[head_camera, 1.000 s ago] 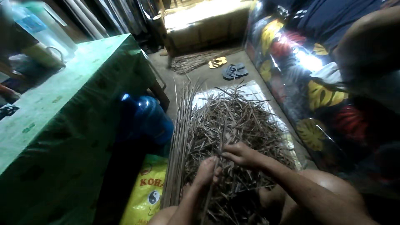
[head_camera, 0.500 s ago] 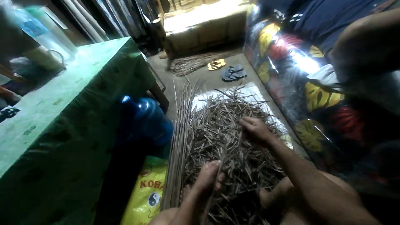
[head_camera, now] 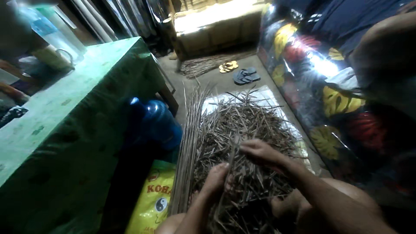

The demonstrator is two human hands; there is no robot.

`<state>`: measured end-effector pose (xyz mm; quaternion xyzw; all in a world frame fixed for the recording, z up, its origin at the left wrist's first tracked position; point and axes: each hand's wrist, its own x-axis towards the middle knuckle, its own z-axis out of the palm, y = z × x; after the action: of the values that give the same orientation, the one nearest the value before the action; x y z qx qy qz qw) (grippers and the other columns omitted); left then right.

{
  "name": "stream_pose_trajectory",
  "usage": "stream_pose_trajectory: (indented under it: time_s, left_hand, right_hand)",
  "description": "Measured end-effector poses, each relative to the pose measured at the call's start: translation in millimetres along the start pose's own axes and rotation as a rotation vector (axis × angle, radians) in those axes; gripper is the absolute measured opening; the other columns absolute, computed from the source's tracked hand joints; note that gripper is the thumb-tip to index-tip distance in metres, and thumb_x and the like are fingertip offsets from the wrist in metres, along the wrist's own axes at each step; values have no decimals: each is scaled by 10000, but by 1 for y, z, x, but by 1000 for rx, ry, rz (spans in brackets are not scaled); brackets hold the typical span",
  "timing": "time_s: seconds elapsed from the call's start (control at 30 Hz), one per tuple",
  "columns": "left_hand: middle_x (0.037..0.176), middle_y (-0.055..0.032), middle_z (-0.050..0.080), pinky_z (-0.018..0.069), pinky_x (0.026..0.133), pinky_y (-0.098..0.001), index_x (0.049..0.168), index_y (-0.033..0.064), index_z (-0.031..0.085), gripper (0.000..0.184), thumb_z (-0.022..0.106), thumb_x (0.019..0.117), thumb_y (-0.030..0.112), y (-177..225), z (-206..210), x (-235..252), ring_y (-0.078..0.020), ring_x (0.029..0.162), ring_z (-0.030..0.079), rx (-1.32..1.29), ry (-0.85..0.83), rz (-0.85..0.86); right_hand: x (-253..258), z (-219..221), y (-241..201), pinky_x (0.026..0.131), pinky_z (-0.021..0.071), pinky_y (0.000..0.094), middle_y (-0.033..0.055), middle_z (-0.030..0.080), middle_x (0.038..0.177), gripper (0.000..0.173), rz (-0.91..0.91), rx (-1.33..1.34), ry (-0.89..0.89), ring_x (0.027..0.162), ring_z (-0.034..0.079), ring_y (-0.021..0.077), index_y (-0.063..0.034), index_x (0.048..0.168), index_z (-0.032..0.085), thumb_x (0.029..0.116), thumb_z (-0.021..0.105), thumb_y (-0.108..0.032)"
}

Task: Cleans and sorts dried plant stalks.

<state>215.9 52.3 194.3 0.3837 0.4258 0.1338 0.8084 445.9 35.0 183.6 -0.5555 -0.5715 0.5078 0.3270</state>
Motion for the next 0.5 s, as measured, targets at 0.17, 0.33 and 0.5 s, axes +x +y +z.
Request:
stream_pose_trajectory:
  time_s: [0.17, 0.33, 0.5]
  left_hand:
    - [559, 72, 464, 373, 389, -122, 963, 66, 538, 292, 286, 1111, 93, -2, 3, 3, 18, 411, 422, -48, 18, 45]
    - [530, 88, 424, 352, 376, -109, 940, 63, 527, 321, 289, 1132, 162, -3, 0, 4, 30, 388, 390, -79, -41, 35]
    - [534, 83, 426, 346, 370, -118, 958, 67, 549, 291, 334, 1126, 166, -4, 2, -2, 22, 387, 390, -26, -67, 14]
  right_hand:
    - [-8, 30, -2, 606, 463, 332, 104, 591, 704, 331, -297, -322, -106, 615, 545, 147, 37, 947, 663, 1053, 504, -233]
    - [2, 15, 7, 678, 525, 468, 185, 656, 777, 326, -278, -448, 15, 694, 643, 284, 60, 1013, 678, 1049, 519, -223]
    - [14, -28, 15, 838, 525, 576, 262, 701, 931, 350, -105, -512, 297, 871, 692, 396, 92, 1104, 689, 1061, 489, -193]
